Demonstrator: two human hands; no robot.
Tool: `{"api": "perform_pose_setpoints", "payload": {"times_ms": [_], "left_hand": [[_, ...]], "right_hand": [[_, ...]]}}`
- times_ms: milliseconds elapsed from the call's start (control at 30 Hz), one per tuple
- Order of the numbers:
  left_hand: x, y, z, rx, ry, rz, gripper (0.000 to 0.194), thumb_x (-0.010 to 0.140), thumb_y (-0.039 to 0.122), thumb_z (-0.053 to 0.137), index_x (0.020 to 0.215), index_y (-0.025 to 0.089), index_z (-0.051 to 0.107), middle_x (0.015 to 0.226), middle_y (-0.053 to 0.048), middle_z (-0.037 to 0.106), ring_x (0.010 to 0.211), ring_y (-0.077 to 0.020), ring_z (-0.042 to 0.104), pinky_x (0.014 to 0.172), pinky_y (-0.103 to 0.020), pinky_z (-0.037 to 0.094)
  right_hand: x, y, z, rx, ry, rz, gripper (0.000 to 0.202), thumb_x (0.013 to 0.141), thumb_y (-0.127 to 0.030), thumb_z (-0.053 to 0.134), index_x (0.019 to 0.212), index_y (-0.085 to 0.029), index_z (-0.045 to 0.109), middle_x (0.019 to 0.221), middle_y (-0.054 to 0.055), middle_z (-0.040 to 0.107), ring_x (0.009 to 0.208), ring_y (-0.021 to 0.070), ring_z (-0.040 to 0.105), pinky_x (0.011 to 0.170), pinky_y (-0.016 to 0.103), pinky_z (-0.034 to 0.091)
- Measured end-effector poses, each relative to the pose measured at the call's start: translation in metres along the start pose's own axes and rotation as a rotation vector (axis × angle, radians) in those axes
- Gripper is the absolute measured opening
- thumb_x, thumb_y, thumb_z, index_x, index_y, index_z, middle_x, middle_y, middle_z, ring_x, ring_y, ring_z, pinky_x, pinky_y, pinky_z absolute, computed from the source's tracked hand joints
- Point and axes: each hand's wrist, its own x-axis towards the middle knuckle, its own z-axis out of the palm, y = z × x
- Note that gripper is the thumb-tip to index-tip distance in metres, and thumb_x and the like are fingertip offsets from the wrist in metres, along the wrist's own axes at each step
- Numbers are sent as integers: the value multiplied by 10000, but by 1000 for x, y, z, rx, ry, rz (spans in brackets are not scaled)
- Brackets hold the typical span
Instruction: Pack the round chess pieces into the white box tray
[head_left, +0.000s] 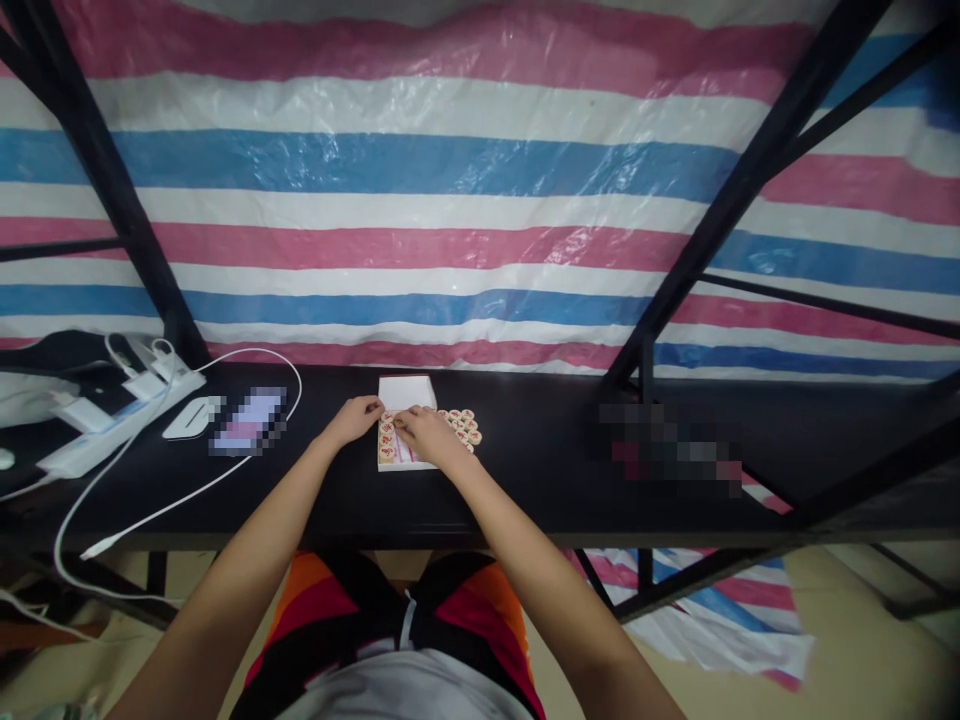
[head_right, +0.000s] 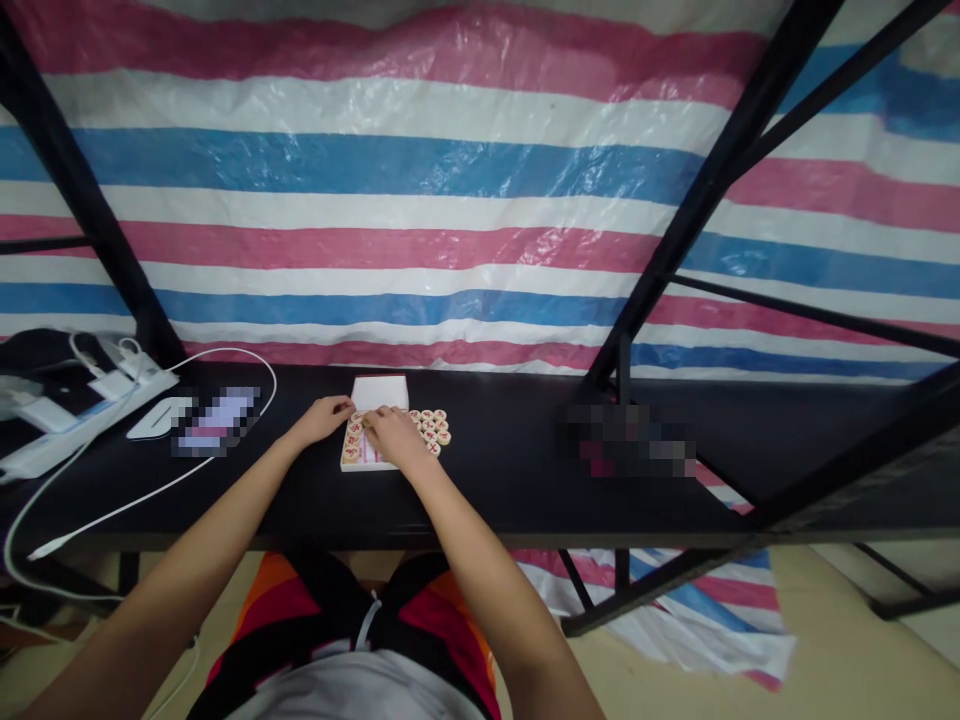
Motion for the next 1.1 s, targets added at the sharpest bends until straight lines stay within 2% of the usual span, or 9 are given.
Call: {"api": "perform_pose_setpoints", "payload": {"times_ms": [100, 200, 367, 500, 600, 833, 1100], "left_hand": [[-1, 1, 0, 5, 5, -1, 271, 809, 335, 437, 781, 172, 652, 780, -27, 672, 702, -168, 572, 632, -248, 385], [-1, 0, 0, 2, 6, -5, 274, 814, 340, 435, 790, 175, 653, 771, -27, 669, 700, -171, 575, 638, -253, 385], [-1, 1, 0, -3, 3, -10, 272, 815, 341, 438, 805, 178, 656, 800, -33, 675, 723, -179, 585, 659, -257, 392], [-2, 2, -1, -1, 2, -10, 274, 815, 341, 434, 790, 182, 655, 794, -30, 676, 725, -179, 583, 651, -254, 387], [-1, 1, 0, 0, 10, -11, 272, 809, 351, 439, 789, 183, 652, 784, -26, 673, 716, -177, 579, 652, -254, 386], [-1, 0, 0, -9, 3, -13, 281, 805, 356, 431, 783, 184, 652, 771, -27, 669, 707, -175, 576, 636, -250, 388], [-1, -1, 0, -18, 7, -5, 277, 798, 350, 437, 787, 183, 658, 772, -32, 672, 703, -178, 581, 642, -259, 385]], "right_hand": [[0, 0, -3, 24, 29, 25, 221, 909, -287, 446, 999, -183, 619, 930, 81, 614, 914, 184, 549, 843, 287, 375], [-14, 8, -10, 123, 107, 54, 194, 883, -262, 476, 999, -187, 613, 940, 67, 611, 910, 178, 544, 832, 285, 385], [-71, 36, -11, 324, 370, 256, 202, 865, -285, 458, 983, -192, 592, 981, 69, 592, 920, 184, 546, 829, 299, 411], [-109, 59, 3, 314, 449, 469, 177, 831, -323, 468, 863, -189, 579, 871, 62, 586, 819, 189, 557, 768, 306, 423], [-117, 65, 10, 296, 435, 550, 170, 818, -344, 471, 817, -197, 557, 835, 51, 589, 758, 181, 555, 710, 293, 417], [-114, 63, 9, 264, 334, 500, 213, 826, -381, 471, 821, -214, 603, 826, 42, 618, 762, 187, 550, 728, 303, 408], [-118, 60, 4, 324, 343, 461, 236, 806, -250, 429, 928, -207, 626, 952, 55, 620, 807, 178, 575, 773, 318, 437]]}}
